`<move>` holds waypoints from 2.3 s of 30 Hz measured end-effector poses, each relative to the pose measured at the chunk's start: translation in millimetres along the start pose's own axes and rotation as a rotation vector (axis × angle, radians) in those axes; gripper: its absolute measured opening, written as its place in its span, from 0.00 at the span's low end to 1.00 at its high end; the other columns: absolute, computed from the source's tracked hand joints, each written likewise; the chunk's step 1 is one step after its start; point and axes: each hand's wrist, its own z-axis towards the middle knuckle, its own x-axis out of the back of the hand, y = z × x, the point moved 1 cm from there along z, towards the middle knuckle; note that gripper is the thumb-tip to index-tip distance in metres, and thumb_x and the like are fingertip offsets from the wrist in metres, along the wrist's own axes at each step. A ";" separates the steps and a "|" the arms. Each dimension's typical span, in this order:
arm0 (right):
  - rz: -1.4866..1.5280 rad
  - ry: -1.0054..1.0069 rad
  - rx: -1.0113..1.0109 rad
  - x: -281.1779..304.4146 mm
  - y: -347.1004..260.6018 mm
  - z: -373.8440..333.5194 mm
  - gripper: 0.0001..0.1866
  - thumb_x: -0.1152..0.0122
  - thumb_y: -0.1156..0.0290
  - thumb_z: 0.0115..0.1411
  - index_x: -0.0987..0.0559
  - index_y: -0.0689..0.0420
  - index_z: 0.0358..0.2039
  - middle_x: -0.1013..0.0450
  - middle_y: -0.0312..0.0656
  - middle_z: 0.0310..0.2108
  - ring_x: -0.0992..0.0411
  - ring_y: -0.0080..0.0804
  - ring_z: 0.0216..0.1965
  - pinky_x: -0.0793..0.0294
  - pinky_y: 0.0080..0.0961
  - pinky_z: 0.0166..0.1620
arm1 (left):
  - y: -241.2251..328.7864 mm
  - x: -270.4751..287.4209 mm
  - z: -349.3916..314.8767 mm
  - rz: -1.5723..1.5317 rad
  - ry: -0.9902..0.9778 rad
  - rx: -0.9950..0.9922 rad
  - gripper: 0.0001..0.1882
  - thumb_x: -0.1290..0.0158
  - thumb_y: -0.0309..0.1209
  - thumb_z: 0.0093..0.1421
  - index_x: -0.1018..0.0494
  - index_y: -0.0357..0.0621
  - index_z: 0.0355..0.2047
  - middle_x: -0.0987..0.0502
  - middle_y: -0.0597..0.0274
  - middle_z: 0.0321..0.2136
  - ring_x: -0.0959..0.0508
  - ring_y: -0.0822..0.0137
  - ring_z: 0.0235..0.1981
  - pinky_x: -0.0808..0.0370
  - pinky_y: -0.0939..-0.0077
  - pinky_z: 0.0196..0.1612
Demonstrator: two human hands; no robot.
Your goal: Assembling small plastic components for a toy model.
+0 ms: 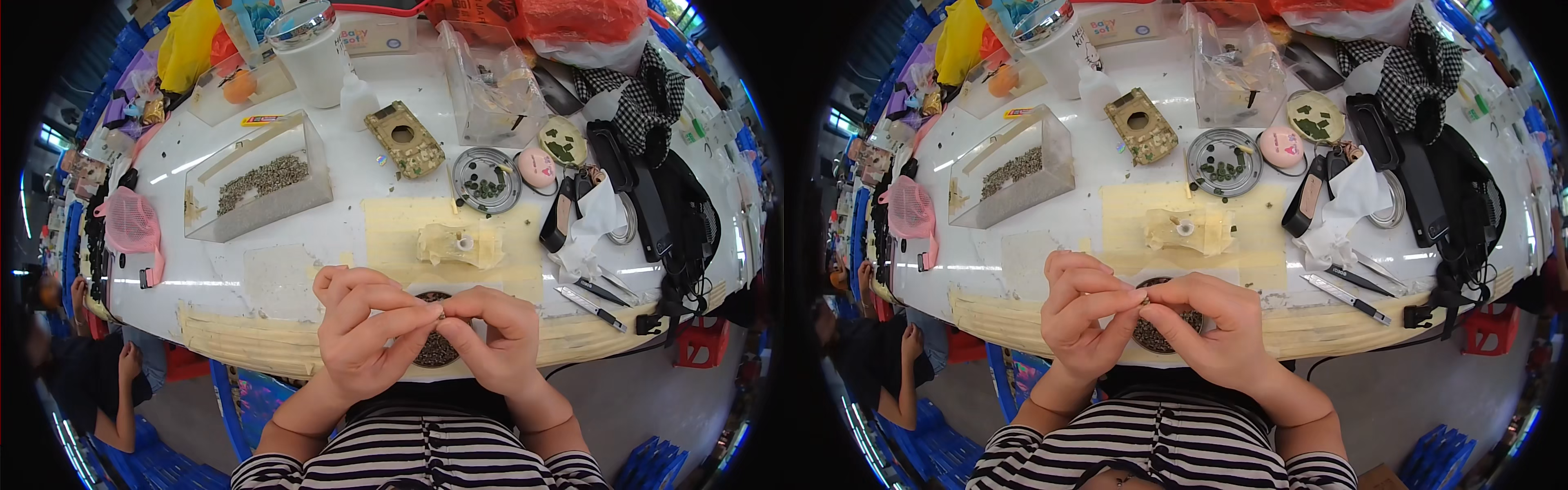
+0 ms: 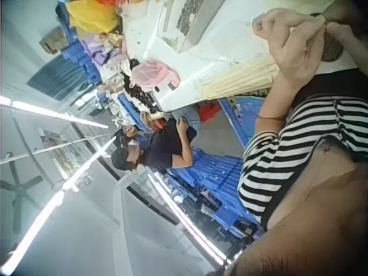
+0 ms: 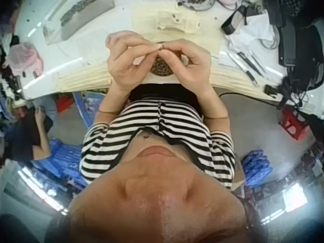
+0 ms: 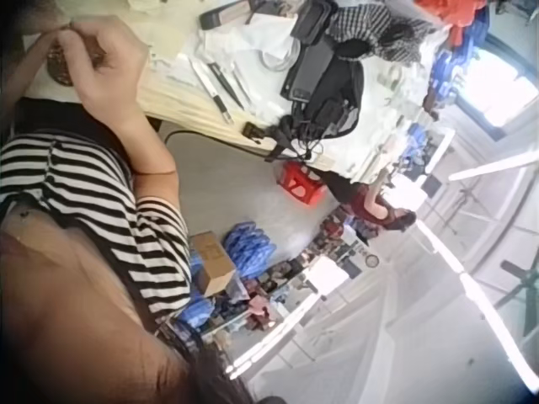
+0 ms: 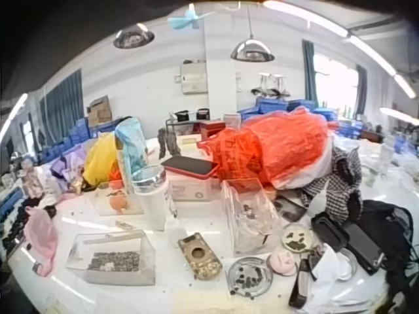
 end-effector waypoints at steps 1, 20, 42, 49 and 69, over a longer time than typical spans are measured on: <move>0.047 -0.020 -0.045 0.9 1.0 -0.3 0.07 0.31 0.78 0.58 0.16 0.64 0.37 0.19 0.43 0.32 0.21 0.28 0.31 0.22 0.20 0.37 | 0.6 0.1 1.2 -0.001 -0.005 -0.005 0.15 0.31 0.26 0.45 0.16 0.53 0.36 0.20 0.74 0.33 0.27 0.67 0.37 0.43 0.67 0.46; -0.118 0.020 0.106 -2.5 1.1 2.4 0.10 0.28 0.80 0.53 0.16 0.63 0.37 0.21 0.44 0.31 0.22 0.30 0.29 0.24 0.22 0.33 | -2.1 -1.1 -0.2 -0.018 0.004 0.021 0.14 0.32 0.25 0.45 0.17 0.50 0.35 0.21 0.72 0.31 0.26 0.67 0.36 0.42 0.68 0.45; 0.036 -0.055 0.061 0.1 6.2 2.2 0.10 0.26 0.79 0.51 0.17 0.64 0.35 0.22 0.44 0.29 0.24 0.31 0.28 0.26 0.22 0.31 | 1.1 -0.3 1.4 -0.019 -0.014 -0.032 0.14 0.32 0.25 0.45 0.17 0.52 0.34 0.22 0.74 0.32 0.26 0.67 0.37 0.42 0.67 0.44; -0.309 0.175 0.301 -7.4 1.1 -2.3 0.12 0.24 0.79 0.48 0.16 0.61 0.34 0.22 0.41 0.29 0.25 0.32 0.27 0.27 0.22 0.29 | 0.9 -5.0 -1.5 0.082 0.017 0.002 0.13 0.32 0.25 0.44 0.17 0.51 0.33 0.22 0.73 0.31 0.26 0.67 0.37 0.43 0.66 0.46; 0.091 0.005 -0.005 2.1 5.2 -0.4 0.09 0.28 0.80 0.53 0.17 0.63 0.35 0.23 0.42 0.29 0.24 0.29 0.29 0.26 0.21 0.33 | 2.7 1.2 0.2 0.039 -0.020 -0.034 0.15 0.31 0.26 0.45 0.16 0.54 0.35 0.22 0.76 0.32 0.27 0.68 0.37 0.44 0.66 0.47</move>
